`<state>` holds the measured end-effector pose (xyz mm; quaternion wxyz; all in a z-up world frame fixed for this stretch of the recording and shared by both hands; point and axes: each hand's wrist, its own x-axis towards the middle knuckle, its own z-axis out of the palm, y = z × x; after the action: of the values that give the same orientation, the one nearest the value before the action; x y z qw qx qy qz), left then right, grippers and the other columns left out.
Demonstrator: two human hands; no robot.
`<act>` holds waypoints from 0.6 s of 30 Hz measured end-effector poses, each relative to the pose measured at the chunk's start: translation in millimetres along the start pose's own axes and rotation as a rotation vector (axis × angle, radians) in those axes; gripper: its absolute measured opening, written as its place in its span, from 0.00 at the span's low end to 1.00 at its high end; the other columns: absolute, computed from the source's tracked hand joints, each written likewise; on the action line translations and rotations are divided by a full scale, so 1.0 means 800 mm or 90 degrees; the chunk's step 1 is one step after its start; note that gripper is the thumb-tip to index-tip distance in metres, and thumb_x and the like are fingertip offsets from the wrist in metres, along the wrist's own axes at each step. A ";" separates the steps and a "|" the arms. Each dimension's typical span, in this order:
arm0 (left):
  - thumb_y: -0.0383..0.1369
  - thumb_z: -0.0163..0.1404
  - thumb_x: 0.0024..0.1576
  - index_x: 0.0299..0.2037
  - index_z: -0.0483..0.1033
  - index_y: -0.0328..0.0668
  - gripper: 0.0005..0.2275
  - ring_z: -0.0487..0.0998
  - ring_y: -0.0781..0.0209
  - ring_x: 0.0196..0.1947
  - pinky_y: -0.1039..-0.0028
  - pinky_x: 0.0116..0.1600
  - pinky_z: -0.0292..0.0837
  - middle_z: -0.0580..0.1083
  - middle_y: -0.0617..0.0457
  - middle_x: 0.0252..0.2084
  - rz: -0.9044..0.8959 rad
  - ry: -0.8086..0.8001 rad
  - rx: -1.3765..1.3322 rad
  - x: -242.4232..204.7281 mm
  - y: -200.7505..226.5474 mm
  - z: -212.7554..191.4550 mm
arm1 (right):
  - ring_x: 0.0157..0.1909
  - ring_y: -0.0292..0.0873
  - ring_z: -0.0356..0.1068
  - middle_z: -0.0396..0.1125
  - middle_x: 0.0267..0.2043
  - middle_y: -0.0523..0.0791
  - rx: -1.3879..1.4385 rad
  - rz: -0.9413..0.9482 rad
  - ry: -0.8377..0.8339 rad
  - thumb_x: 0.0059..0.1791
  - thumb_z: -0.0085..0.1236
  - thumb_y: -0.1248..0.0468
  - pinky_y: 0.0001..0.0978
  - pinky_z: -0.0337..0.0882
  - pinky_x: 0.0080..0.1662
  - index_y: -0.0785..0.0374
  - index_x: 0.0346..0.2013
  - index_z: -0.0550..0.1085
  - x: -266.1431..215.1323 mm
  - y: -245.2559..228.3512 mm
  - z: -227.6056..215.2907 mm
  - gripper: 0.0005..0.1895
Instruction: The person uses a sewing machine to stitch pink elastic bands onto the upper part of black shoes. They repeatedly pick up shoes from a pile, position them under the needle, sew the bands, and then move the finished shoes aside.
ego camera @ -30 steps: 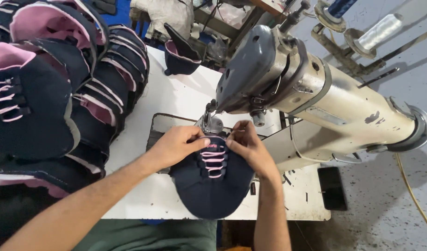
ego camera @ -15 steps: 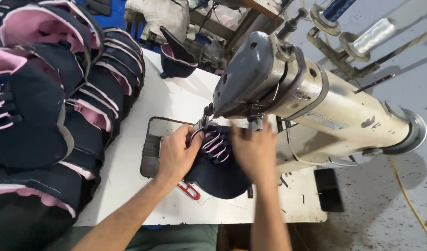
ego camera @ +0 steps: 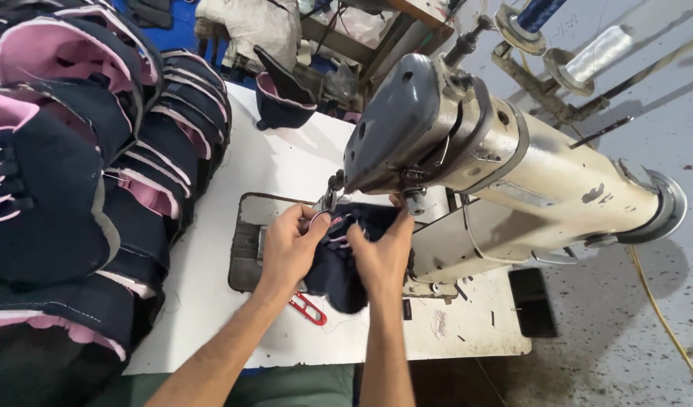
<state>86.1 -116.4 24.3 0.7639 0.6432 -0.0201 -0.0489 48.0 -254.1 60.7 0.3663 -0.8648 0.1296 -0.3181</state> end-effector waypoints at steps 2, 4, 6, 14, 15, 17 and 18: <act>0.36 0.57 0.57 0.33 0.77 0.33 0.11 0.68 0.73 0.22 0.75 0.27 0.64 0.74 0.57 0.22 -0.012 0.027 -0.001 0.011 -0.007 0.003 | 0.51 0.49 0.70 0.69 0.48 0.54 0.080 0.023 -0.076 0.38 0.65 0.66 0.38 0.70 0.54 0.72 0.53 0.68 0.028 0.019 0.012 0.31; 0.36 0.57 0.56 0.33 0.76 0.33 0.11 0.69 0.73 0.21 0.75 0.27 0.64 0.74 0.57 0.22 -0.019 0.055 -0.007 0.017 -0.005 0.007 | 0.43 0.48 0.73 0.74 0.41 0.52 0.157 0.039 -0.152 0.38 0.65 0.66 0.37 0.73 0.49 0.73 0.46 0.74 0.056 0.039 0.021 0.23; 0.36 0.56 0.58 0.34 0.75 0.33 0.11 0.71 0.72 0.21 0.73 0.27 0.67 0.75 0.56 0.22 0.041 0.112 0.000 0.013 0.001 0.011 | 0.43 0.43 0.75 0.76 0.39 0.47 0.080 -0.049 -0.233 0.40 0.64 0.66 0.35 0.74 0.48 0.71 0.45 0.76 0.078 0.059 0.027 0.20; 0.34 0.55 0.61 0.36 0.74 0.34 0.10 0.72 0.67 0.19 0.71 0.28 0.69 0.74 0.51 0.21 0.183 0.193 0.083 -0.018 -0.002 0.015 | 0.47 0.44 0.69 0.71 0.48 0.54 -0.004 0.008 -0.050 0.41 0.69 0.61 0.35 0.70 0.50 0.74 0.58 0.67 0.017 -0.003 0.011 0.35; 0.34 0.55 0.61 0.36 0.74 0.34 0.09 0.72 0.66 0.18 0.71 0.27 0.69 0.74 0.51 0.20 0.166 0.166 0.094 -0.018 0.006 0.010 | 0.45 0.39 0.72 0.75 0.45 0.48 0.125 0.109 -0.121 0.44 0.63 0.61 0.32 0.71 0.49 0.69 0.57 0.69 0.021 -0.012 0.012 0.29; 0.35 0.54 0.60 0.37 0.74 0.35 0.09 0.73 0.67 0.18 0.72 0.26 0.68 0.75 0.52 0.20 0.112 0.104 0.094 -0.005 0.021 -0.001 | 0.46 0.39 0.71 0.74 0.46 0.48 0.169 0.083 -0.184 0.46 0.62 0.62 0.32 0.71 0.51 0.70 0.57 0.70 0.037 0.023 0.013 0.27; 0.35 0.54 0.59 0.38 0.75 0.36 0.09 0.73 0.68 0.17 0.73 0.25 0.68 0.75 0.54 0.20 0.058 0.046 0.089 0.000 0.028 -0.007 | 0.47 0.38 0.71 0.74 0.48 0.47 0.211 0.052 -0.249 0.48 0.62 0.62 0.32 0.71 0.52 0.71 0.56 0.70 0.044 0.040 0.013 0.24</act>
<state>88.0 -106.9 45.4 0.7186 0.6949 -0.0253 0.0109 82.0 -286.6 47.9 0.5336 -0.8321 0.0375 -0.1467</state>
